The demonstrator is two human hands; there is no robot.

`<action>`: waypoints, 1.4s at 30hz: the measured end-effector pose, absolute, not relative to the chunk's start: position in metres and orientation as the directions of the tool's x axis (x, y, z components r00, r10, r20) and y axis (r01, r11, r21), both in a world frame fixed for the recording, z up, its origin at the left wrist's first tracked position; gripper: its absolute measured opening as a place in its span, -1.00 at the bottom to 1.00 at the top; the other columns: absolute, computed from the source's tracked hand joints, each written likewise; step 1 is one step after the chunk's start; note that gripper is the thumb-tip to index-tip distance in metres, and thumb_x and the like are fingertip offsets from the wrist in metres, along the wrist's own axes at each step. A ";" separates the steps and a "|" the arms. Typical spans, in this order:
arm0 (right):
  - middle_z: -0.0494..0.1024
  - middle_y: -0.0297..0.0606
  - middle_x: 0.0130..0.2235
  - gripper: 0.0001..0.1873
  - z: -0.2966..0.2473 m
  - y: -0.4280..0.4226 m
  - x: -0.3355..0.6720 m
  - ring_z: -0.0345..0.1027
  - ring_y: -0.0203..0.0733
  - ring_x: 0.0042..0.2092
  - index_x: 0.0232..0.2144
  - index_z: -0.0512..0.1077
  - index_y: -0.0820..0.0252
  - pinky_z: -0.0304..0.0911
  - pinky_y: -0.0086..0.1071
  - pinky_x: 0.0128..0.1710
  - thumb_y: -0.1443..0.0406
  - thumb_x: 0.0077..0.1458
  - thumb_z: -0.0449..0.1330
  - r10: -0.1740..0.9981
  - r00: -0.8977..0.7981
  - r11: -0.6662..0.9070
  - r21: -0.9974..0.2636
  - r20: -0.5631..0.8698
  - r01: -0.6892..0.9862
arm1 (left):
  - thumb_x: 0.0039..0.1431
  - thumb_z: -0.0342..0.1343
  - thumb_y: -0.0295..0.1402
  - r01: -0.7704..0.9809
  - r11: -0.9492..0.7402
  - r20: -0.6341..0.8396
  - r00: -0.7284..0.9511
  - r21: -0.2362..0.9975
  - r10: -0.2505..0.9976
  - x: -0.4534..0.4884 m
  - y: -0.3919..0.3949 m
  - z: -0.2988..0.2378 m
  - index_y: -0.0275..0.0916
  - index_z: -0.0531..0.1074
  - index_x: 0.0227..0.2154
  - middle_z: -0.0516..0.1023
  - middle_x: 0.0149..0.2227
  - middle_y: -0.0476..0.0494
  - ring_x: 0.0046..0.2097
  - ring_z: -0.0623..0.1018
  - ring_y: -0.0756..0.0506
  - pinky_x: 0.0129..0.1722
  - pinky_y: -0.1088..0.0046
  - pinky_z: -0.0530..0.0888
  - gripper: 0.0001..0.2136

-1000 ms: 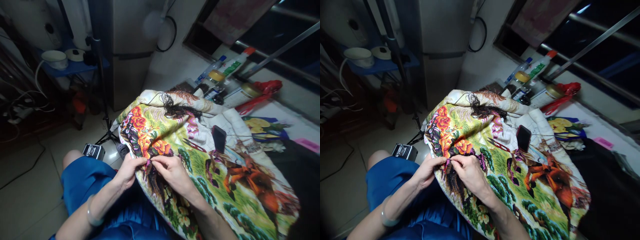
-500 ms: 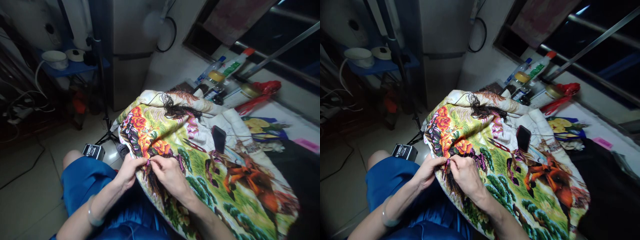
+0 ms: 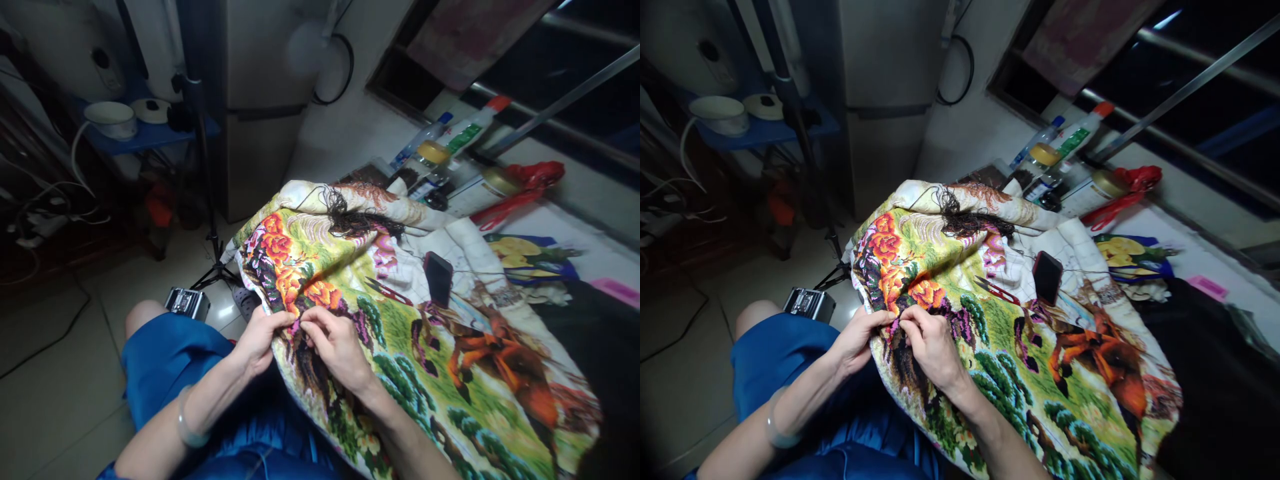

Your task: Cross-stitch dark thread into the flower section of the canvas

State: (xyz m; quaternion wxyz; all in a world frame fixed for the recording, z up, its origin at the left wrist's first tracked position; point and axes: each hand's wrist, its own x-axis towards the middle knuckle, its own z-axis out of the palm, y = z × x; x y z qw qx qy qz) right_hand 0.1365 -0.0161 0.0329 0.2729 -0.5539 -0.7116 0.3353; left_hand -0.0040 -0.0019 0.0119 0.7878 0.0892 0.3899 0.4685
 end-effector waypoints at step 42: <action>0.44 -0.36 -0.56 -0.85 0.061 0.012 0.133 0.31 -0.31 -0.56 -0.37 0.40 0.19 0.21 -0.47 -0.53 0.28 0.17 0.05 0.978 -0.070 0.196 -0.739 0.199 0.644 | -0.28 0.30 -0.50 -0.650 0.533 -0.458 0.303 0.541 0.835 -0.010 -0.006 0.016 -0.32 0.56 -0.30 0.65 -0.30 -0.18 -0.25 0.60 -0.19 -0.13 0.29 0.48 -0.66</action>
